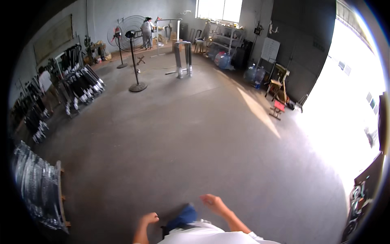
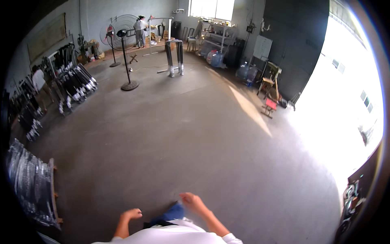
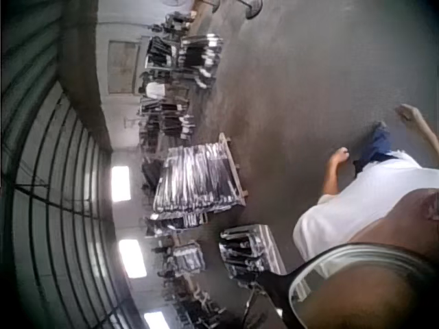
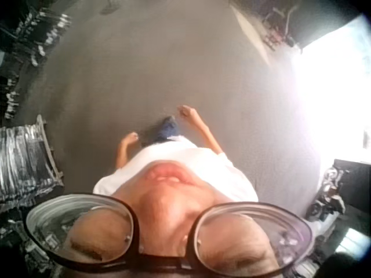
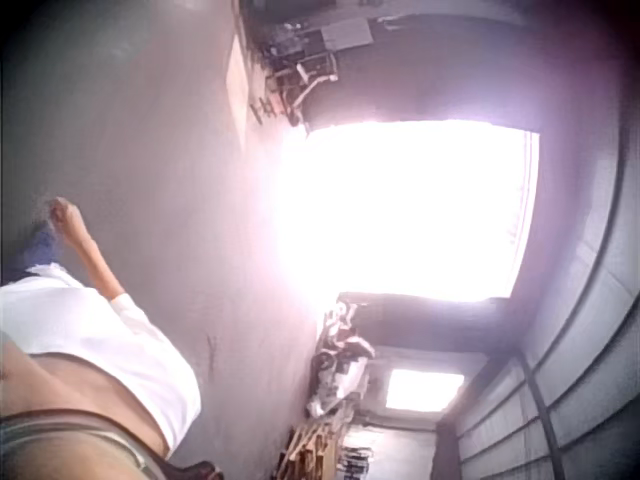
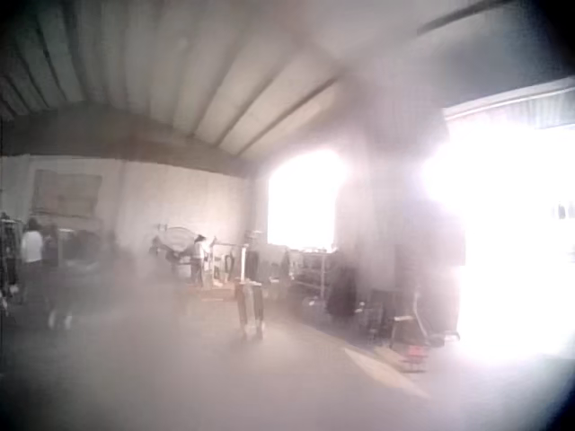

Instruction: The person wraps black metal furniture frames with plastic wrap using a handheld roll. They move between stacks of frames, tear off wrap, and secure the frames before placing them on a pallet. The person also retrieves a new roll of wrap from a shelf and continues wrapping additional frames.

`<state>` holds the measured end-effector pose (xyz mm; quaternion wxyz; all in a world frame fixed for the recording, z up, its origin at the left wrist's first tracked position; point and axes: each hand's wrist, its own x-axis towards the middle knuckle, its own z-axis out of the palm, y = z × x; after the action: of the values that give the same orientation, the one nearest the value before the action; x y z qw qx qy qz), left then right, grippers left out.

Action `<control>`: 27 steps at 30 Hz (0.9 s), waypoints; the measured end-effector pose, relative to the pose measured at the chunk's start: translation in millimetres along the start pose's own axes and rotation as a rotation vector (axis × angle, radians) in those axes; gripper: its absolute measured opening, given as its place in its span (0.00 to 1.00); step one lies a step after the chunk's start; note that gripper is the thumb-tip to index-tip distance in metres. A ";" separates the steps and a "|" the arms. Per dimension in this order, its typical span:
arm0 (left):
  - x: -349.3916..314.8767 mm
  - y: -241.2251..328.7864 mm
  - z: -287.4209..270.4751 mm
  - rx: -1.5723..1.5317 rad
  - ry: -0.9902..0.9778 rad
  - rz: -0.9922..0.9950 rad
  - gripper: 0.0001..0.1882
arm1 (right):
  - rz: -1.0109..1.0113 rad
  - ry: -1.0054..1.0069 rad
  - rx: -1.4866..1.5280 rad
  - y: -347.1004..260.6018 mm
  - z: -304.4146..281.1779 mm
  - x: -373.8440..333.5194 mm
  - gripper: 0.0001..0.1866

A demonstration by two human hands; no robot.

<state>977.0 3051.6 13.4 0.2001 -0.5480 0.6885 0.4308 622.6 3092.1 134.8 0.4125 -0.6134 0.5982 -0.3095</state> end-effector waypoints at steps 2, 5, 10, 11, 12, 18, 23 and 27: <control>72.8 59.7 -89.5 0.267 -0.036 0.016 0.17 | 0.055 0.013 0.084 -6.2 -32.4 48.5 0.12; 162.4 170.8 -209.0 0.367 0.345 0.327 0.19 | 0.062 0.149 0.114 -1.4 -100.7 117.8 0.12; 292.7 360.9 -368.0 -0.059 0.272 0.856 0.17 | 0.282 0.547 0.144 92.7 -213.9 200.3 0.11; 331.9 378.8 -387.4 -0.189 0.212 0.866 0.17 | 0.314 0.611 0.147 118.4 -239.9 224.1 0.11; 370.5 394.2 -405.7 -0.318 0.152 0.869 0.16 | 0.305 0.661 0.107 146.9 -267.4 251.0 0.11; 528.3 289.8 -442.1 -0.016 0.011 0.483 0.16 | 0.173 0.648 -0.069 173.8 -435.7 488.4 0.11; 566.0 238.8 -488.7 -0.613 0.290 0.007 0.14 | 0.026 0.291 -0.081 126.0 -524.0 717.4 0.12; 660.3 208.6 -529.6 -0.774 0.399 -0.158 0.14 | -0.083 -0.060 -0.489 155.3 -567.8 884.8 0.18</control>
<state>677.0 2242.7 -111.6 -0.1244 -0.7060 0.4575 0.5261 134.7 2148.4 163.8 0.2565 -0.7278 0.6171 -0.1538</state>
